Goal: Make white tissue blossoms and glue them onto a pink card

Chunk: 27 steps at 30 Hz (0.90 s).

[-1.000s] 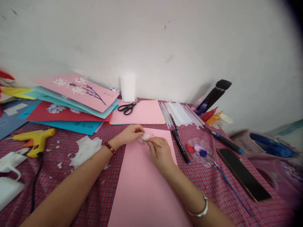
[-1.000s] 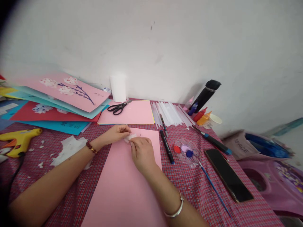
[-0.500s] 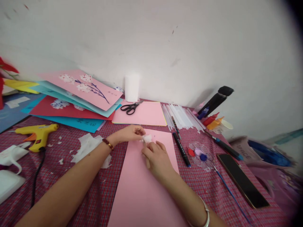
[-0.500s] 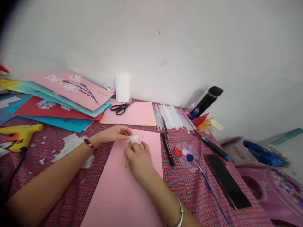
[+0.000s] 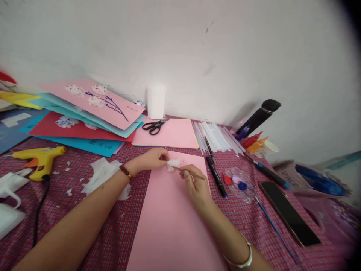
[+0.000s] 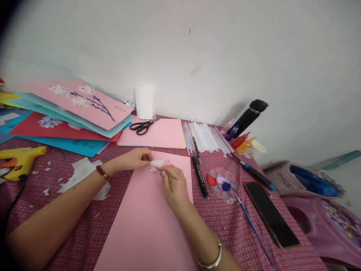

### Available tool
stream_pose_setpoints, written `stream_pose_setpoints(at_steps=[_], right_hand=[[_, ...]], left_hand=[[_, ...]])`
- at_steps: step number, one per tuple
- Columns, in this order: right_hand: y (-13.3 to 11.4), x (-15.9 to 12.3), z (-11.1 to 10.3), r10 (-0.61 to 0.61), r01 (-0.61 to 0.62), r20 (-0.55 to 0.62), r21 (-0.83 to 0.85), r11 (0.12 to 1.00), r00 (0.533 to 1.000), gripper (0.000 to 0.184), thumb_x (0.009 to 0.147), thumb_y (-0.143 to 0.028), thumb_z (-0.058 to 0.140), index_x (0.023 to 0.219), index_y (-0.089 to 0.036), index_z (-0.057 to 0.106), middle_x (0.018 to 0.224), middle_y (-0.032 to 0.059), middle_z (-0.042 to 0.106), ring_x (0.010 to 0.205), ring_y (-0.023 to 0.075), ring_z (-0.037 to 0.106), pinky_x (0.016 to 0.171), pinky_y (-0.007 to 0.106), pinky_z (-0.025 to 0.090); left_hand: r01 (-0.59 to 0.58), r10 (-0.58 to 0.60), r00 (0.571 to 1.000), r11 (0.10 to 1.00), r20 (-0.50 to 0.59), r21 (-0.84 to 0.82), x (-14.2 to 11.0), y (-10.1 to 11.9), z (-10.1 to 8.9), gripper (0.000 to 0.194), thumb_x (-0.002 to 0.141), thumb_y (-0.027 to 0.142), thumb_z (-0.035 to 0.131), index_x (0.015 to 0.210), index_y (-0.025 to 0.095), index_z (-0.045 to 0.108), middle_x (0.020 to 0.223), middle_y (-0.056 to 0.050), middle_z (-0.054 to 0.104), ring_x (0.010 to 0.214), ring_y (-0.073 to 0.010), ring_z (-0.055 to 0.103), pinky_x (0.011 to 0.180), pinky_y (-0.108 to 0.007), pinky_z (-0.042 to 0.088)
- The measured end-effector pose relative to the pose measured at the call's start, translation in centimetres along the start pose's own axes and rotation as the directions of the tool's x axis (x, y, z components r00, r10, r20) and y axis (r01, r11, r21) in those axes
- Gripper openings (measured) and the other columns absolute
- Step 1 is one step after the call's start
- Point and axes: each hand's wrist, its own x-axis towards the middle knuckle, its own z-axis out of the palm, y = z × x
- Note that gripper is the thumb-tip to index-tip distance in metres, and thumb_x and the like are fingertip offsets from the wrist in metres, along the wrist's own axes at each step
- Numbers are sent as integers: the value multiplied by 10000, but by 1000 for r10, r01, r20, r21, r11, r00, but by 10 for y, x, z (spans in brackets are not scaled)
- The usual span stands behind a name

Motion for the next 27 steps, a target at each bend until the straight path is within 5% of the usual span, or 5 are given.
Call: stream_pose_setpoints(at_steps=[8,15,22,27], right_hand=[[0,2,5,-104,109,40,-119,987,994,178,907,-215,437,943,-226,610,868,38,660,850,182,588,817,333,415],[-4,4,5,-221,264,160,-344,901,962,193,908,-154,426,971,-217,597,863,41,652,824,175,577,884,364,375],[0,6,7,-139,165,114,-263,951,984,177,909,-173,439,943,-222,606,871,32,646,839,177,568,825,337,397],[5,8,6,-43,48,47,-107,993,998,178,901,-202,442,949,-216,614,888,39,648,838,181,581,774,319,430]], left_hand=[[12,-14,999,997,-29,-81,1,-8,-4,276,582,82,400,766,128,601,753,-30,641,694,-144,566,654,-251,430],[-18,17,1000,1000,-26,-15,-4,3,-12,133,670,173,482,746,138,586,711,-12,605,665,-134,538,603,-227,400],[-116,106,993,943,47,312,-6,16,-2,165,703,313,568,722,156,617,710,-11,607,633,-126,512,562,-224,342],[-81,109,993,911,-47,404,-4,15,10,204,725,366,573,700,164,593,686,-15,611,617,-130,508,544,-230,317]])
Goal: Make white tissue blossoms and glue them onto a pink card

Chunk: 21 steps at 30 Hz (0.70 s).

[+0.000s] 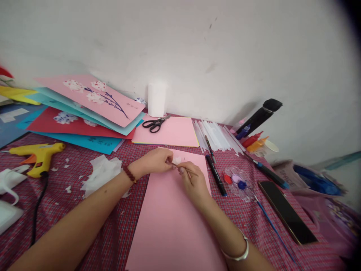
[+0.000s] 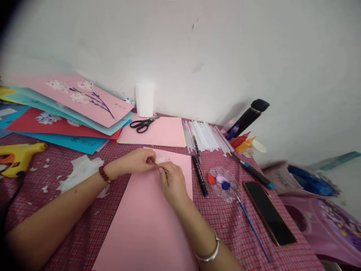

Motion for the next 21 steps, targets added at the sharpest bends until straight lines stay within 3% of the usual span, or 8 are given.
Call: stream_pose_setpoints(at_steps=[6,12,17,19,21], right_hand=[[5,1,0,86,-87,12,161,983,996,206,916,-261,417,978,-209,606,927,53,648,852,180,603,742,299,470],[11,1,-3,142,-137,1,271,953,990,245,929,-337,393,977,-200,590,837,45,635,749,166,610,679,290,483],[16,3,-1,196,-175,-22,368,913,980,252,928,-353,390,931,-189,581,819,42,629,687,149,603,641,278,488],[16,4,0,202,-175,-34,377,910,979,246,927,-347,391,927,-187,579,803,39,626,677,146,598,635,274,486],[15,5,1,198,-171,-40,362,916,979,238,927,-336,392,928,-186,577,781,33,622,677,146,595,635,272,481]], left_hand=[[74,-71,996,996,-51,44,3,-6,8,124,716,224,508,634,168,582,633,-9,604,574,-122,496,511,-233,276],[124,-129,990,988,-48,-94,8,-15,14,108,690,192,474,631,157,558,621,2,586,559,-111,489,492,-217,289],[140,-118,989,949,94,-284,4,-15,2,134,710,225,467,688,142,570,613,15,544,560,-103,475,494,-204,316],[125,-80,985,943,152,-310,1,-11,-3,116,697,231,500,724,143,570,629,20,544,571,-102,477,505,-200,332],[92,-51,988,952,143,-294,-1,-6,-7,133,677,231,540,779,152,568,666,22,559,595,-104,490,520,-198,347]])
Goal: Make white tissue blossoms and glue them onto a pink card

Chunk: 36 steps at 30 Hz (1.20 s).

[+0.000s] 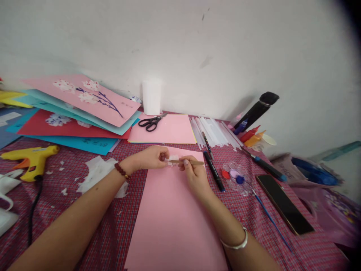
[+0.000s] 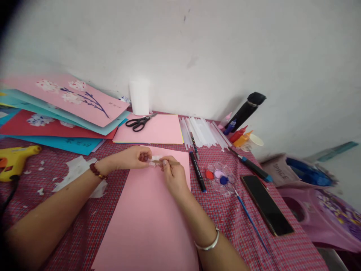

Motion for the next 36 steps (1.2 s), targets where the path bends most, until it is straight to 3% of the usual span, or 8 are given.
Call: stream_pose_setpoints(at_steps=[4,9,17,23,29,36], right_hand=[[-3,1,0,-1,2,9,-41,999,1000,240,928,-326,384,915,-186,579,790,35,629,687,147,600,641,272,475],[-5,1,0,8,-8,6,-49,999,1000,254,927,-345,383,918,-184,580,793,40,640,681,149,608,639,272,479],[-7,1,-4,25,-25,-20,23,999,999,273,920,-375,395,913,-179,585,766,41,647,670,150,615,636,275,493],[-15,0,-11,29,-14,-156,94,995,987,288,915,-395,400,875,-177,585,707,35,635,646,152,615,635,286,502],[-8,0,-6,38,-29,-56,150,988,998,280,907,-397,420,890,-175,590,742,35,626,661,147,606,645,284,501],[1,4,-1,45,-39,-54,102,994,998,302,918,-394,393,890,-164,586,780,48,622,651,143,599,633,280,500]], left_hand=[[-62,70,996,990,-58,129,2,2,3,120,677,183,526,784,166,579,703,13,583,627,-110,507,545,-202,354],[-17,54,989,969,-140,248,11,-9,9,132,694,144,464,690,159,595,702,-14,609,621,-119,520,553,-217,362],[-10,44,986,978,-159,206,15,-17,12,138,703,143,462,693,155,599,707,-15,622,617,-115,532,550,-211,371],[-12,38,989,985,-146,174,16,-19,11,123,720,181,481,708,150,599,682,-10,609,600,-114,525,533,-209,358],[5,16,990,988,-138,151,16,-19,10,146,702,161,464,717,147,608,708,-18,625,629,-123,542,550,-211,378],[-16,30,991,994,-131,108,11,-14,3,172,695,145,441,748,147,604,716,-14,625,638,-123,539,568,-214,379]])
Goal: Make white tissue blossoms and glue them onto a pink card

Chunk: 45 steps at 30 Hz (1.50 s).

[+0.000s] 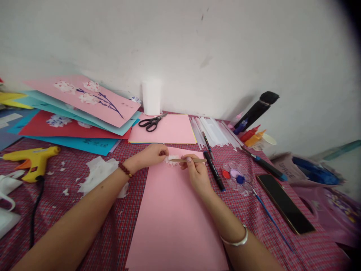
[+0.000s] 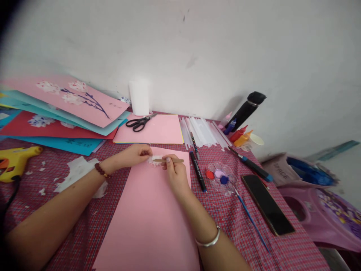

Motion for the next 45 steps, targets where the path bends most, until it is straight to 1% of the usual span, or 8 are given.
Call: stream_pose_setpoints(at_steps=[8,13,17,21,28,33,40,45], right_hand=[[4,0,-1,-12,12,5,-77,997,1000,310,928,-381,369,912,-164,590,766,49,633,664,152,605,644,281,491],[2,-1,0,-23,23,5,-93,995,1000,304,927,-383,366,903,-177,588,780,46,634,656,152,611,633,278,492],[0,0,0,-18,19,6,-90,996,1000,296,921,-388,373,893,-181,583,782,44,635,655,152,613,627,274,491],[-5,-1,-1,-13,14,11,-69,998,1000,290,919,-388,380,899,-179,580,790,44,635,660,148,609,630,270,492],[-13,-4,1,-47,47,12,-49,998,999,271,919,-377,397,898,-185,587,842,58,649,681,150,618,643,280,503],[-8,-2,2,-73,83,64,-167,983,995,287,928,-370,376,916,-192,601,807,55,640,715,170,615,674,297,495],[-5,-2,1,-59,75,57,-330,941,997,273,923,-338,372,947,-199,606,860,73,671,766,197,636,660,300,486],[-7,0,1,-33,36,18,-254,966,999,278,917,-349,378,898,-187,602,786,60,655,700,182,627,640,295,485]], left_hand=[[66,-80,995,979,65,194,-9,10,-16,75,644,176,495,650,163,569,603,5,570,532,-117,469,481,-221,288],[25,-37,996,989,79,148,-9,11,-10,174,639,155,501,783,174,596,696,4,600,587,-120,504,500,-211,302],[-11,-2,997,986,76,165,-5,7,-4,147,674,148,460,728,168,595,684,-3,603,597,-121,505,524,-214,317],[4,-9,1000,982,23,191,-2,3,1,160,689,146,443,703,170,601,709,-13,624,611,-129,514,532,-220,329],[16,-11,999,993,-45,115,2,1,5,155,716,157,474,742,158,627,762,-25,647,666,-132,547,585,-216,387],[20,-15,996,998,-87,63,4,-2,9,131,724,186,501,724,157,630,735,-15,640,651,-124,534,585,-213,386],[43,-40,994,999,-101,32,6,-9,13,123,720,215,502,707,160,611,692,-1,619,607,-114,514,548,-206,362],[21,-28,996,995,-81,-94,4,-9,7,170,715,170,444,751,150,609,735,-13,631,665,-123,542,598,-213,405]])
